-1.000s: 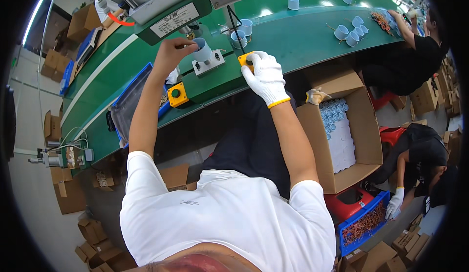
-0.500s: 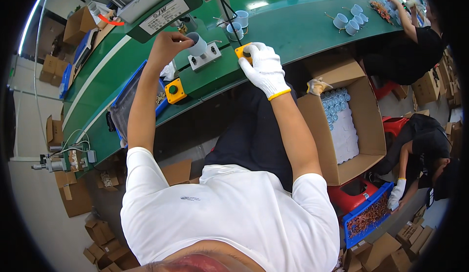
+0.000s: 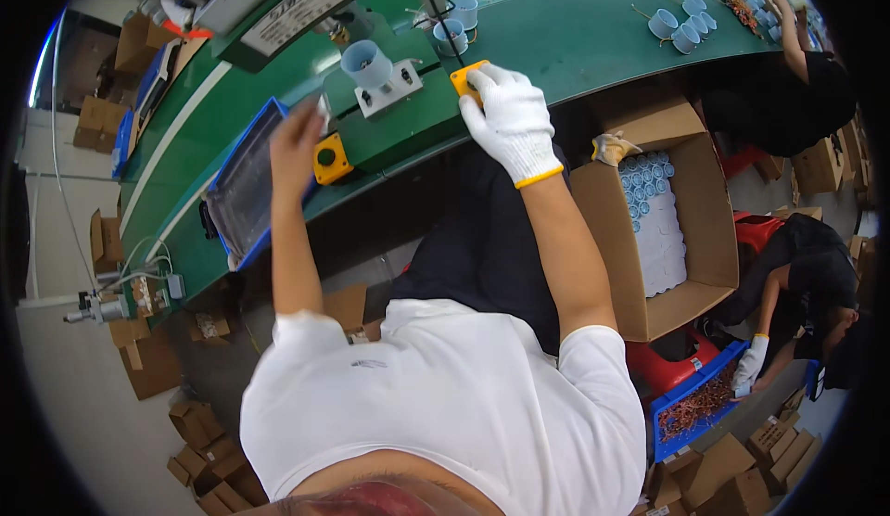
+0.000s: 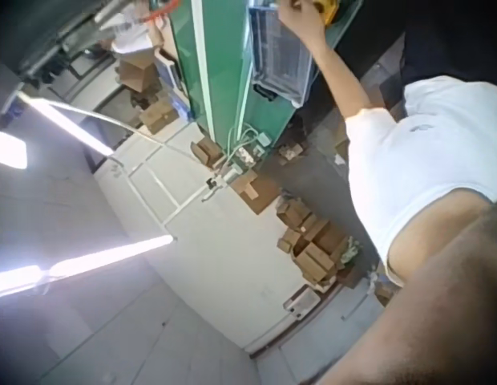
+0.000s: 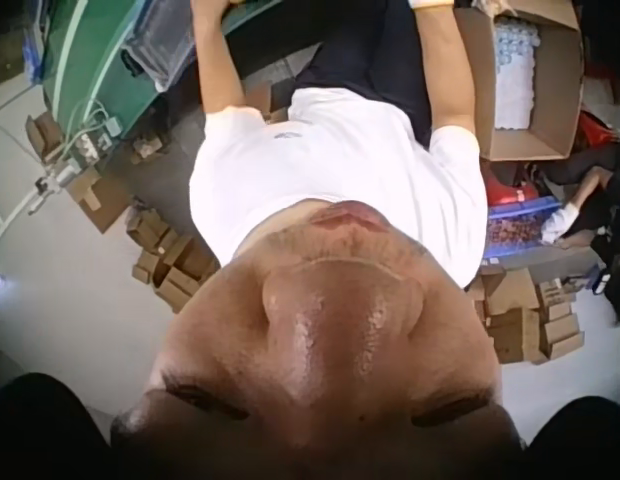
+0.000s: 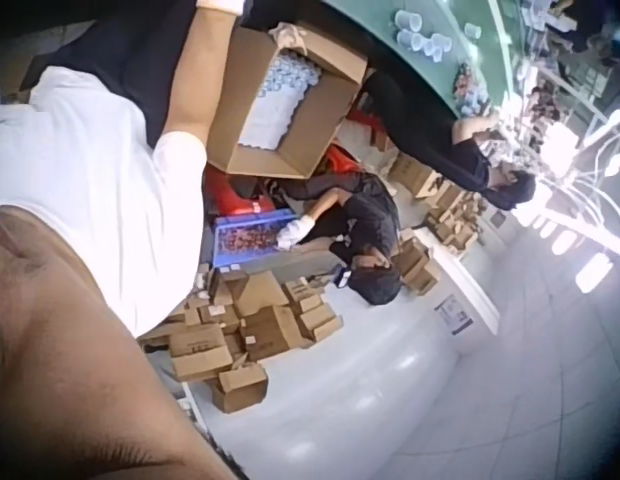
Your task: Assembling small blue cylindrical components into a machine for processing on a production line.
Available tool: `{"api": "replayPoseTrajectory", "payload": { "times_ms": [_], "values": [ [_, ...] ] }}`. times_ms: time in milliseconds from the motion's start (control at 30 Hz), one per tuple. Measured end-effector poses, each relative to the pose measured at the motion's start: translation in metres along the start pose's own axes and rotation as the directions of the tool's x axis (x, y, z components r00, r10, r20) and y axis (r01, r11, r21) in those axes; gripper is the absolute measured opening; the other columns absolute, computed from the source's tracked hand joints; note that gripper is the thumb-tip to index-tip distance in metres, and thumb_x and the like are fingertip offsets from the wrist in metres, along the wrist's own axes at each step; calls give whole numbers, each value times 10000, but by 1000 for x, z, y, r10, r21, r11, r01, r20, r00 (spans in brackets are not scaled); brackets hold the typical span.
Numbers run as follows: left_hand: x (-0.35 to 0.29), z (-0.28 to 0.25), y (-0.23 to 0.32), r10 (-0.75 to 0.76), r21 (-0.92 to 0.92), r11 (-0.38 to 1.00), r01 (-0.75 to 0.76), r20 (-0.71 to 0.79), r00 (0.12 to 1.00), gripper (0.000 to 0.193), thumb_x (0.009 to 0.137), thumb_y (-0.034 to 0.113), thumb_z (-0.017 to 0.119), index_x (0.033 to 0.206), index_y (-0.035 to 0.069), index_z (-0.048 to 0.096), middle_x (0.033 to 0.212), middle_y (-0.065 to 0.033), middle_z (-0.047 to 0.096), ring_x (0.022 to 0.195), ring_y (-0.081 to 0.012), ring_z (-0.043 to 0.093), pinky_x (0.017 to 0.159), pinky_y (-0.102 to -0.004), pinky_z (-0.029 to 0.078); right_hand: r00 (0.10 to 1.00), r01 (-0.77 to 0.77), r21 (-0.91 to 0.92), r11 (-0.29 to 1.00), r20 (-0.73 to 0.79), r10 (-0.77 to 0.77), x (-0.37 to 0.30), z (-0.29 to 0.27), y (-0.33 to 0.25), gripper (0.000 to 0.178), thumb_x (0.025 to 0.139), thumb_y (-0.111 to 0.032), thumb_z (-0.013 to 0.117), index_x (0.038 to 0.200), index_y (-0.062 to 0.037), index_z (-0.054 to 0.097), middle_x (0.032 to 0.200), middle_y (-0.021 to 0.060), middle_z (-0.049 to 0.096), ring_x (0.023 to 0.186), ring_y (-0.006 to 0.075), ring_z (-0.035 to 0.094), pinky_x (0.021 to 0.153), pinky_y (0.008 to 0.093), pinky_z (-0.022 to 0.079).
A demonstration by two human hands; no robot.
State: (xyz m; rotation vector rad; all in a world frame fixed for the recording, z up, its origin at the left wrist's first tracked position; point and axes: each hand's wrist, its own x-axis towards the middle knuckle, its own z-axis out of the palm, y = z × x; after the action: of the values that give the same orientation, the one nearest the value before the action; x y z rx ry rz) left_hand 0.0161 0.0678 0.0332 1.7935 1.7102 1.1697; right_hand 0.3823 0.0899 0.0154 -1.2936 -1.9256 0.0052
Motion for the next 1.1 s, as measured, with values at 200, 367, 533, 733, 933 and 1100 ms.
{"api": "replayPoseTrajectory", "payload": {
  "times_ms": [200, 367, 533, 733, 933, 1100],
  "values": [
    [-90, 3, -27, 192, 257, 957, -136, -209, 959, 235, 943, 113, 869, 1139, -12, 831, 1199, -149, 820, 1097, -324, 790, 1011, -423, 606, 993, 31, -176, 984, 117, -11, 10, -11, -15, 310, 944, -302, 788, 1101, -34, 772, 1198, 129, 764, 1085, 344, 748, 891, 449, 631],
    [-54, -5, -9, 422, 547, 753, -365, 24, 906, 182, 908, 132, 887, 1046, 23, 842, 1153, -95, 825, 1128, -302, 767, 968, -405, 618, 991, 23, -147, 989, 134, -3, 17, -9, -7, 404, 951, -410, 802, 1075, -26, 802, 1184, 123, 767, 1125, 329, 743, 912, 445, 629],
    [-51, -8, -10, 508, 574, 675, -463, 93, 856, 146, 905, 151, 888, 980, 34, 844, 1129, -51, 833, 1133, -291, 762, 969, -404, 624, 991, -6, -92, 996, 130, 18, 12, -6, -7, 458, 965, -458, 788, 1080, -16, 813, 1215, 113, 775, 1172, 322, 736, 946, 450, 627],
    [-52, -6, -6, 513, 594, 661, -458, 88, 854, 133, 920, 143, 876, 994, 35, 854, 1137, -40, 840, 1161, -292, 763, 982, -402, 625, 993, -29, -73, 997, 114, 37, 12, -3, -1, 462, 984, -472, 767, 1051, -16, 800, 1211, 109, 774, 1172, 309, 733, 954, 448, 624],
    [-50, -11, -3, 540, 604, 620, -500, 134, 831, 138, 966, 170, 841, 1014, 44, 868, 1164, -44, 842, 1162, -286, 768, 991, -402, 623, 961, 0, -128, 992, 275, 36, 30, -10, 1, 484, 1021, -522, 705, 1027, -48, 801, 1135, 113, 768, 1128, 317, 737, 924, 466, 619],
    [-48, -22, -18, 240, 367, 886, -283, 159, 958, 229, 964, 195, 840, 1084, 3, 869, 1163, -72, 835, 1128, -313, 765, 976, -388, 613, 935, -89, -45, 995, 341, 99, 34, -23, 3, 463, 1036, -509, 684, 1078, -66, 813, 1179, 138, 785, 1164, 345, 741, 997, 467, 598]
  ]
}}
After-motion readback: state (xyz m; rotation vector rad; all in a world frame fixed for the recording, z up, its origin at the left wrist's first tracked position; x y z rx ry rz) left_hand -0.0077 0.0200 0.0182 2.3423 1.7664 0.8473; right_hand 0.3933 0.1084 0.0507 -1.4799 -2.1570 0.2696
